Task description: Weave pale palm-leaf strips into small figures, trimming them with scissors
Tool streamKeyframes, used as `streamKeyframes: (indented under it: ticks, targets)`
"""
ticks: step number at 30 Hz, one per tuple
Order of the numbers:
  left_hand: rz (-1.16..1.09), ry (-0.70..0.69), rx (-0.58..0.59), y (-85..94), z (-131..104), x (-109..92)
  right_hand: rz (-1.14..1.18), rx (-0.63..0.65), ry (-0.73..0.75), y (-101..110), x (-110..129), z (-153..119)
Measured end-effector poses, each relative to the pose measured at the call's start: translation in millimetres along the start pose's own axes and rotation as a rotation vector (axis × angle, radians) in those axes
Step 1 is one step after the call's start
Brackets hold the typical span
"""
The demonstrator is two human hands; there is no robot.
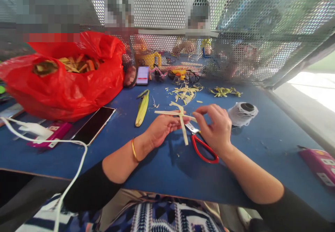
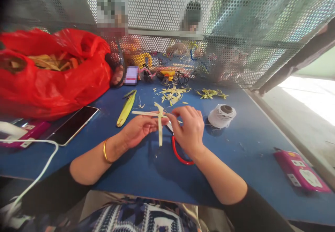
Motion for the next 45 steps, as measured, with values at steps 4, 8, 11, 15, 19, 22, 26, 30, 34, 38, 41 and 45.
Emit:
streamKeyframes:
  ticks: [4,8,11,15,19,22,26,30,34,38,41,45]
  targets:
    - [0.036,-0.111,0.045,-6.3,1,-5,0.036,0.335,0.002,-29,5,-13]
    - [-0.015,-0.121,0.074,-7.4,1,-4,0.134,0.369,-0.089,-36,-5,-15]
    - [-0.093,-0.109,0.042,0.8,1,-9,0.151,0.356,0.014,-26,-1,-4]
    - [-0.116,-0.007,0.073,7.1,-1,-14,0.130,0.436,0.163,-18,9,4]
    - [-0.016,0.083,-0.012,13.4,1,-11,-0.004,0.505,0.365,-23,20,1]
    - [0.049,0.046,-0.130,17.1,3,-8,-0.078,0.579,0.460,-31,24,-6]
    - [0.065,0.006,-0.211,18.2,2,-4,-0.051,0.661,0.489,-32,30,-12]
    - [0.249,-0.014,-0.162,9.4,-4,-6,0.041,0.469,0.196,-12,19,-1]
    - [0.462,0.065,-0.015,-9.5,-12,4,0.244,0.342,-0.215,-13,-7,0]
    - [0.637,0.133,-0.007,-14.9,-12,18,0.716,0.403,-0.513,-39,-13,-12]
    - [0.592,0.162,-0.107,-6.1,-7,20,0.605,0.273,-0.454,-27,-10,-10]
    - [0.227,0.190,-0.205,6.4,-2,18,0.083,0.210,0.020,-8,22,-9]
Point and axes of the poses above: each hand's wrist, its own z-axis towards the middle knuckle, its own y-axis out of the back of the hand, x = y × z, the point moved 7 cm from there along z, towards the middle knuckle, and after that the axes turned 10 degrees about y, right-handed, at the moved point
